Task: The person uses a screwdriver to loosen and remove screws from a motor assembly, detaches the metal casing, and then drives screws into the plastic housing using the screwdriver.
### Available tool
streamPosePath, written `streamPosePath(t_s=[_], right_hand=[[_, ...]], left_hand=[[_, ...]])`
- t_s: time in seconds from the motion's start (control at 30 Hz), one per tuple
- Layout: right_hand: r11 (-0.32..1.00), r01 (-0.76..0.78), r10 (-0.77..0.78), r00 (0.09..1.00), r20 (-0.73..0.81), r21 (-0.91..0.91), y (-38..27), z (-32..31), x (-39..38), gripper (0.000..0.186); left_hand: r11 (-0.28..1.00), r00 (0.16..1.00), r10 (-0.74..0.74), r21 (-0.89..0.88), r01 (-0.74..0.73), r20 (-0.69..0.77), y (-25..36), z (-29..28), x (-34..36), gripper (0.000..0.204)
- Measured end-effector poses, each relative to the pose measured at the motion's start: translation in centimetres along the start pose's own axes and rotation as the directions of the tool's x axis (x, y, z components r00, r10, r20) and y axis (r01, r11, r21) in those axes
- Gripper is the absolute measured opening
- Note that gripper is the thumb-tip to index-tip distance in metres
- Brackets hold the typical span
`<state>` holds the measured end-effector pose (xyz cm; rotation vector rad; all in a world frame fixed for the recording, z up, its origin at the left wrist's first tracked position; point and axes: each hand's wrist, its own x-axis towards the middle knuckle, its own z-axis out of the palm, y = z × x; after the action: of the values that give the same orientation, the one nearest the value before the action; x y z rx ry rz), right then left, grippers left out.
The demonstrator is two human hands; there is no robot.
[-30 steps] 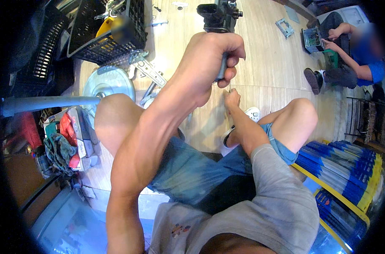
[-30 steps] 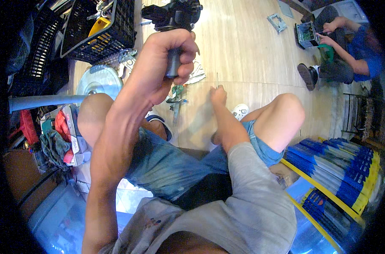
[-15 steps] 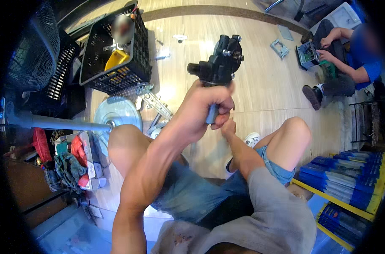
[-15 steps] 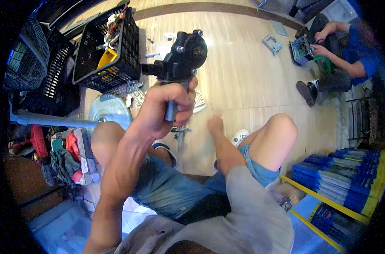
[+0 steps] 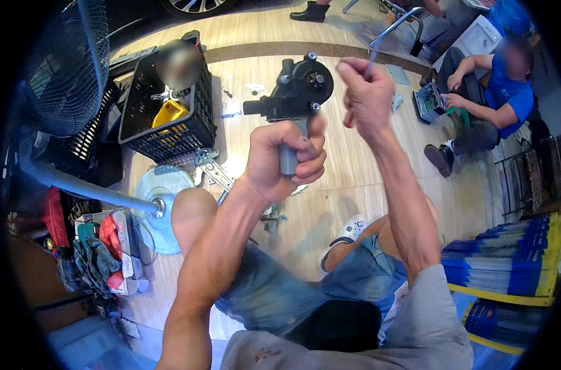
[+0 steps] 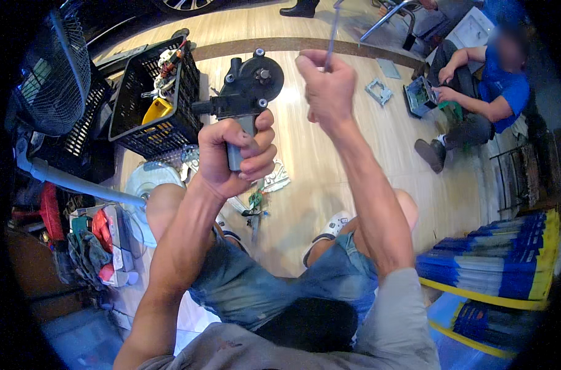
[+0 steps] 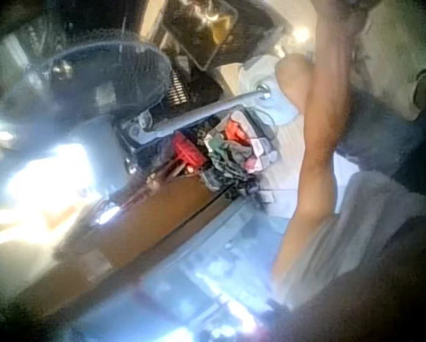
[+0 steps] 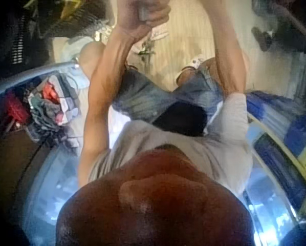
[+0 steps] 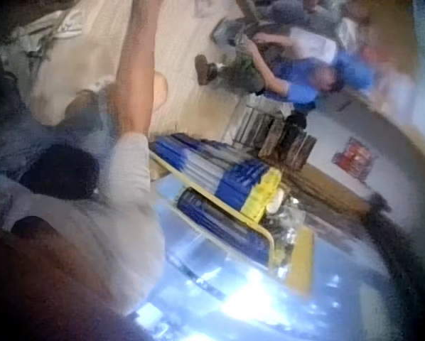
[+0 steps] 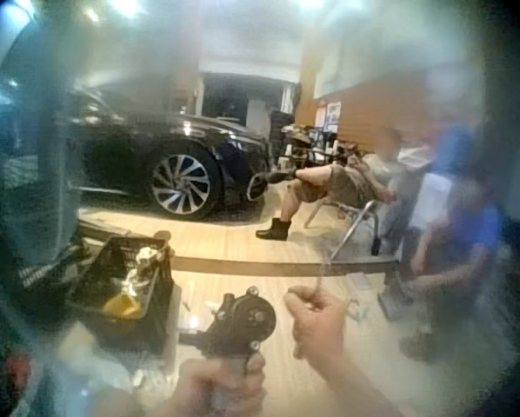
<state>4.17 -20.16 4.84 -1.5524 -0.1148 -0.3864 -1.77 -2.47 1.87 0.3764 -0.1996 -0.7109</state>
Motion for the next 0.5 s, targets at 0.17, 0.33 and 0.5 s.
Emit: streamPosePath(t_s=[0.17, 0.33, 0.5], right_hand=[[1.0, -0.009, 0.01, 0.998, 0.066, -0.011, -1.6, -1.4, -6.1, 0.017], [0.996, 0.089, -0.09, 0.985, 0.146, 0.016, 0.4, -1.0, -8.1, 0.013], [0.994, 0.097, -0.088, 0.988, 0.127, -0.059, 1.0, -2.0, -8.3, 0.014]], left_hand=[[0.994, 0.995, 0.053, 0.105, -0.044, -0.087, -0.3, -0.2, 0.0, 0.021], [0.975, 0.99, 0.059, 0.218, -0.031, -0.125, -1.3, -0.7, 0.0, 0.034], [0.949, 0.986, 0.012, 0.312, 0.04, -0.163, -1.9, -0.8, 0.5, 0.033]])
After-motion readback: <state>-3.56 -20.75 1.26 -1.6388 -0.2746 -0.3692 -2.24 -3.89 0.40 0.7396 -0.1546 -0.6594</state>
